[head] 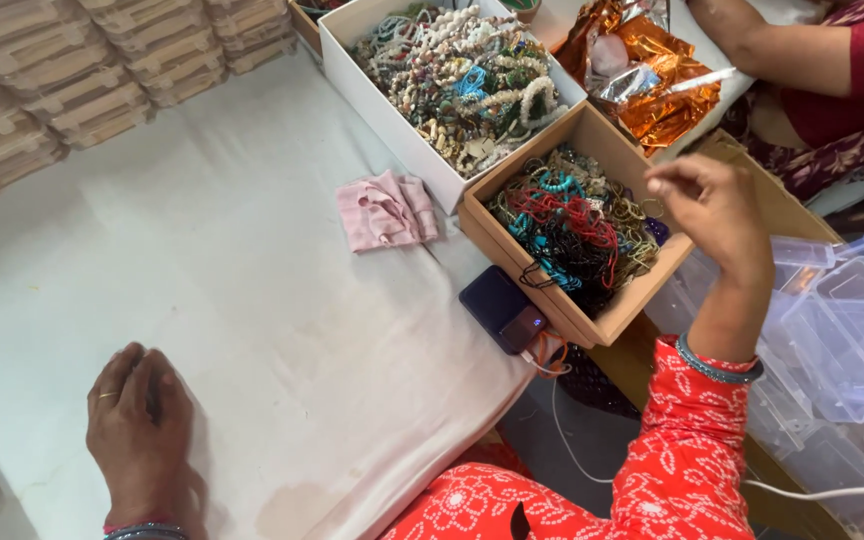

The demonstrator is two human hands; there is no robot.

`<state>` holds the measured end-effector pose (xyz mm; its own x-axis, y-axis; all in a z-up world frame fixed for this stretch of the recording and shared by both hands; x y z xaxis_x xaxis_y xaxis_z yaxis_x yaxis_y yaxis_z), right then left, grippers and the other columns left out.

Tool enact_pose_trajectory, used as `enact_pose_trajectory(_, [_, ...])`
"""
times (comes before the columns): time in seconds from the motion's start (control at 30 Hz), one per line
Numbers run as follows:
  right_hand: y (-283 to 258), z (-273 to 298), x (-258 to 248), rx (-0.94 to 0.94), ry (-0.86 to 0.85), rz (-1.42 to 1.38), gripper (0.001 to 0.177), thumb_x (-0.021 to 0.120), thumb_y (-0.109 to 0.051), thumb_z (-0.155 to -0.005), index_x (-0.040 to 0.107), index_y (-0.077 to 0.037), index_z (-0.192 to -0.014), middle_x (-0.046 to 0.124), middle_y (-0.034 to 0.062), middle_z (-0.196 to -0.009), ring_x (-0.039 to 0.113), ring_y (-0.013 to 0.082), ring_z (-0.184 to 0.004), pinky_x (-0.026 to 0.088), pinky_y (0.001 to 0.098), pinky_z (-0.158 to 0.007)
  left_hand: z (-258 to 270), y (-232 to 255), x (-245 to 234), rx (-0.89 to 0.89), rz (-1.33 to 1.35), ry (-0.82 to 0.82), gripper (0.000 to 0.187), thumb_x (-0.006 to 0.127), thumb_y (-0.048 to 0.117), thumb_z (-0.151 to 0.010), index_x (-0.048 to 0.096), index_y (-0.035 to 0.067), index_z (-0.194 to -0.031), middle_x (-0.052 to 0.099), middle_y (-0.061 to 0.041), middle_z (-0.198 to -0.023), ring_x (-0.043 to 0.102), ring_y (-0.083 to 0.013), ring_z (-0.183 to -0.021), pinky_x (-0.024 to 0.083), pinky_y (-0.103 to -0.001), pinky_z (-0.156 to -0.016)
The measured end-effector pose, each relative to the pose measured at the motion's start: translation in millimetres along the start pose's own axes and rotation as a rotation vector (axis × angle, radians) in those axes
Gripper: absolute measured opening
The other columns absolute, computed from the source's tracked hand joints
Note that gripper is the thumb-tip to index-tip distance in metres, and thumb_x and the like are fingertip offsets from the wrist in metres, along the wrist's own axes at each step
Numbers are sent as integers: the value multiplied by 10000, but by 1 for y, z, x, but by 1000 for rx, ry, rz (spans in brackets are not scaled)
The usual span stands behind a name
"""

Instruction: The person cleans a beaded necklace with a pink cloth, places it into a small plastic bag, and then puts the bag into a beige fabric pouch. They then wipe a clear plastic container with the cloth and place the pouch inside the container.

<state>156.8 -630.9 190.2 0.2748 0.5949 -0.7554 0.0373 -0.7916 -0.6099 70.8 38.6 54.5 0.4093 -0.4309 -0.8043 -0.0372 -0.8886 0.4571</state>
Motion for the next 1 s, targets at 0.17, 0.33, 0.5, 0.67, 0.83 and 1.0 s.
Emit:
enact_pose_trajectory(0.17, [71, 12, 20, 114, -208, 253, 191, 752, -128, -898, 791, -59, -1071, 768, 111, -1005, 723, 205, -876, 568, 360, -779, 0, 6, -3, -113, 84, -37, 268, 630, 161, -1065, 705, 47, -1296, 631, -145, -1448, 576, -303, -1376, 551, -386, -996])
enact_pose_trajectory(0.33, [93, 18, 38, 182, -326, 477, 244, 762, -216, -849, 818, -100, -1057, 774, 135, -1046, 741, 288, -954, 566, 427, -866, 0, 1, -1, -119, 72, -57, 275, 634, 155, -1060, 702, 24, -1292, 618, -145, -1488, 546, -304, -1414, 558, -365, -974])
enact_pose_trajectory(0.5, [87, 24, 49, 292, -414, 716, 364, 827, -383, -751, 825, -174, -1049, 792, 103, -1002, 730, 283, -1002, 518, 464, -925, 1, 0, 0, -69, 23, -37, 267, 639, 163, -1063, 710, 33, -1285, 632, -134, -1435, 559, -307, -1413, 541, -393, -1048])
enact_pose_trajectory(0.67, [120, 21, 56, 330, -383, 830, 261, 788, -313, -763, 843, -211, -997, 799, 77, -977, 728, 278, -1017, 500, 473, -926, 1, 2, -2, -56, 20, -28, 249, 635, 161, -1069, 717, 32, -1266, 637, -139, -1421, 565, -313, -1401, 534, -399, -1066])
enact_pose_trajectory(0.83, [119, 17, 31, 282, -254, 808, 195, 736, -253, -822, 825, -193, -984, 788, 93, -975, 732, 313, -960, 524, 488, -880, 1, 1, -2, -31, 11, -9, 252, 638, 160, -1068, 713, 28, -1269, 638, -129, -1430, 574, -308, -1394, 536, -396, -1066])
enact_pose_trajectory(1.0, [50, 16, -18, 189, -3, 449, 182, 746, -222, -947, 764, -97, -1079, 760, 115, -921, 723, 248, -796, 549, 411, -737, 1, -2, 0, -42, 30, -26, 263, 635, 155, -1063, 705, 25, -1280, 634, -130, -1433, 571, -318, -1395, 535, -397, -1053])
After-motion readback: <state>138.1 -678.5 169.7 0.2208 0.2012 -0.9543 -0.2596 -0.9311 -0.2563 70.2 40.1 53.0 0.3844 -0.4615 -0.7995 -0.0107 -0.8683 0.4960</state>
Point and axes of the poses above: each hand's wrist, its own z-axis away from the middle knuckle, its own x-axis out of the palm, y = z × x, the point moved 10 cm from there along -z, towards the middle knuckle
